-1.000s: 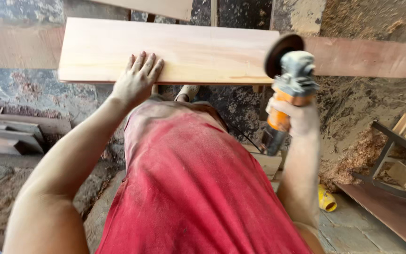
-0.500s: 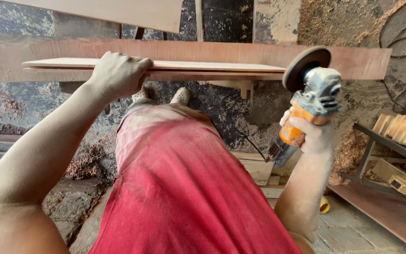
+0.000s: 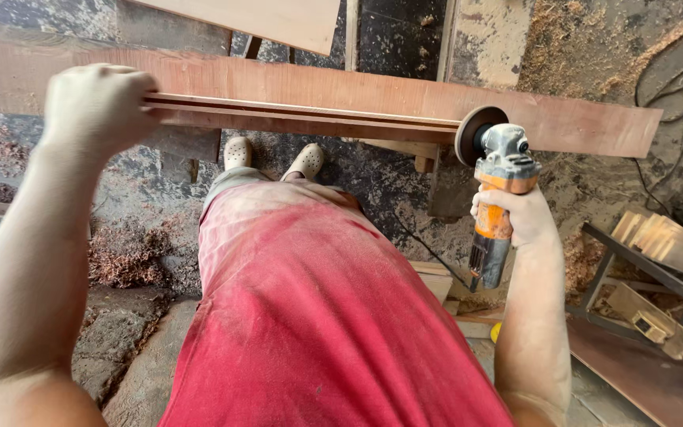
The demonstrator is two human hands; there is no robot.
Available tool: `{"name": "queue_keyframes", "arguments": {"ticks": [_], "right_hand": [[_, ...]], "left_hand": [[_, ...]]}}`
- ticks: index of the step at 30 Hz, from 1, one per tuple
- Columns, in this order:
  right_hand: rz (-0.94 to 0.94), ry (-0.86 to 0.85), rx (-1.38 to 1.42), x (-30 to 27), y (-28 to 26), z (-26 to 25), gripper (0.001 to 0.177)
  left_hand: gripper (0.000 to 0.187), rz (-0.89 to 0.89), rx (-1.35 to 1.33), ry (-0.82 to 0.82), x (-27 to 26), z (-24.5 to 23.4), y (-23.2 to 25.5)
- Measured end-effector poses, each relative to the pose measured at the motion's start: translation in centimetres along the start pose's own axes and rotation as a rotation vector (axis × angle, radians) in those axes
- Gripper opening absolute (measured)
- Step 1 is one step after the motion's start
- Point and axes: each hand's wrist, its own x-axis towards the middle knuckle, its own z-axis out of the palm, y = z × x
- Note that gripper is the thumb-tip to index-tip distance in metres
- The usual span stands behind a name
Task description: The person sands the surface and edges of wooden boards using a handheld power sander.
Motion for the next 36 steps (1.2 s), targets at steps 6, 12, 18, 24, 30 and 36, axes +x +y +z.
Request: {"name": "queue_keyframes", "arguments": {"ticks": [6,12,18,24,30,36], "right_hand": [[0.053,0.019,-0.052,1.5,-0.2,3.1,0.035],[0.107,0.007,-0.122,1.6,-2.0,11.5,0.037],[0.077,-0.042,-0.152,1.3,-3.2,21.7,0.040],[0.072,-0.054,-0.212,1.3,-4.4,31.3,0.036],[0.100,-0.094,-0.309,0.4,-5.6,39.0,0.034],[0.091,-0.175,-0.354,0.5,-6.9,44.2,0.034]], "left_hand": [[0.026,0.041,-0.610,0.388,-1.0,6.9,-5.6],[0.025,0.065,-1.061,0.551,0.8,10.7,-4.7],[0.030,0.167,-1.293,0.535,1.6,10.3,-5.2],[0.030,0.203,-1.296,0.475,2.3,10.9,-5.8],[0.040,0.298,-1.224,0.480,3.3,11.7,-6.7],[0.036,0.303,-1.232,0.401,4.1,12.5,-7.0]]}}
